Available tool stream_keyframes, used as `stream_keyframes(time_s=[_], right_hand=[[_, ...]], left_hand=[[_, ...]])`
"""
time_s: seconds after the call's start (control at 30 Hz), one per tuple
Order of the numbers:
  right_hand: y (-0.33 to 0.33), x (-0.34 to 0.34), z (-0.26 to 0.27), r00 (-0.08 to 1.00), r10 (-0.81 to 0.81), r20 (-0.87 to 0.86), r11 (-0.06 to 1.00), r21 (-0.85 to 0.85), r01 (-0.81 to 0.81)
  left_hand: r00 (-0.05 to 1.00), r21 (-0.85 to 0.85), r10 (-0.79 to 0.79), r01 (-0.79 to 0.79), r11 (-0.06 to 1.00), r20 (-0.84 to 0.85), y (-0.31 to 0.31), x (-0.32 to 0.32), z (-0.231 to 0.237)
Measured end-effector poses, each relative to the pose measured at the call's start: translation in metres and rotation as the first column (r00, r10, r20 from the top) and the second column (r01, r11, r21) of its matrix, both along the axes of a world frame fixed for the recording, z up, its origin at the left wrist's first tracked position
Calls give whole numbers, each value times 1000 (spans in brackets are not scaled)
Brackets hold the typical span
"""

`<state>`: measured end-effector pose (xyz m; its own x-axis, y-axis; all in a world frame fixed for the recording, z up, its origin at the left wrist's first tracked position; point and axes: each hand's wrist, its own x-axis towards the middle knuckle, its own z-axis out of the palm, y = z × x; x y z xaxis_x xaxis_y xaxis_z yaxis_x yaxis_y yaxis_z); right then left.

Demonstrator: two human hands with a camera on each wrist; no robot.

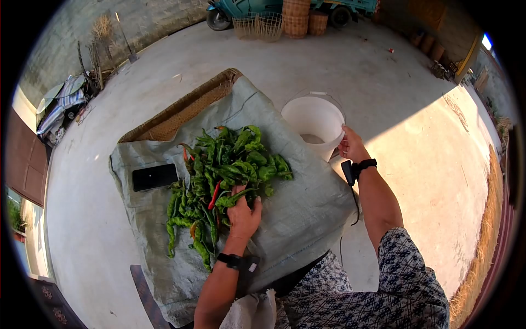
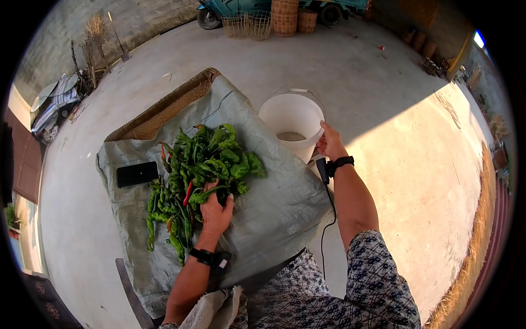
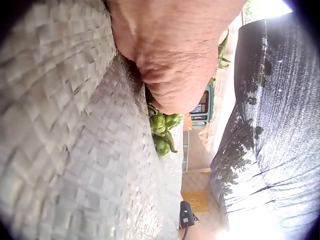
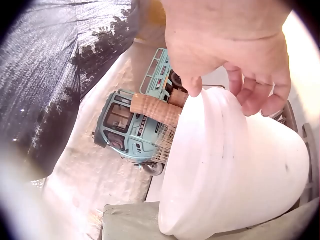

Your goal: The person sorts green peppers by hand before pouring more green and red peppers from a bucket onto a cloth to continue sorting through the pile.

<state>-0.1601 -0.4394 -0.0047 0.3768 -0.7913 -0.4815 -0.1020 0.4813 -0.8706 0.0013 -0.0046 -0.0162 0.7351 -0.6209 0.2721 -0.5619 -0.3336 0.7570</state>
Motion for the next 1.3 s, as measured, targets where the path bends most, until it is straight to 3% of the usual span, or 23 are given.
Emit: stream_keyframes(time_s=[0.13,0.23,0.3,0.37,0.4,0.47,0.5,0.57,0.67,0.7,0.77,0.83,0.87,1.0,1.1,1.2,1.3], right_hand=[[-7,-1,-8,1000,22,6,1000,-12,-22],[-7,-5,-6,998,55,-29,997,-51,-56],[-8,-1,0,993,7,-122,996,-88,-18],[-15,10,-1,930,-187,-315,958,-266,103],[-32,11,-3,902,-198,-384,915,-403,29],[-63,10,-14,828,-250,-501,766,-626,-148],[-56,14,-6,869,-275,-412,666,-733,-137],[-20,28,36,936,-276,-220,435,-897,-82],[53,50,102,986,3,-165,487,-861,-146],[71,55,112,970,176,-170,523,-818,-239],[102,63,126,856,498,-141,535,-727,-431],[138,73,133,758,613,-225,485,-650,-585],[148,78,127,727,616,-304,408,-665,-625],[183,96,97,729,622,-286,328,-750,-574],[201,104,87,755,562,-337,328,-748,-577],[215,114,75,775,482,-408,309,-749,-586],[215,123,61,748,487,-450,273,-736,-620]], left_hand=[[982,-81,-10,26,996,190,-1,0,6],[982,-56,10,0,998,187,-2,0,6],[996,-51,20,-16,999,84,-1,-1,6],[997,-91,22,-15,996,75,-3,0,6],[997,-123,46,-38,992,68,-4,-1,5],[971,-153,60,-25,988,232,-4,2,6],[948,-164,68,-17,986,310,-4,3,7],[966,-154,45,-5,988,256,-3,2,15],[978,-138,46,-17,990,205,0,3,16],[980,-136,48,-21,990,195,-1,4,16],[990,-267,49,-13,963,129,-3,3,22],[990,-320,73,-30,947,123,-3,2,27],[983,-309,100,-49,950,151,-2,2,29],[962,-369,172,-84,926,214,-5,0,35],[994,-341,107,-88,936,36,-1,0,31],[991,-283,80,-46,958,109,2,1,31],[998,-275,13,-30,961,-62,3,-3,21]])
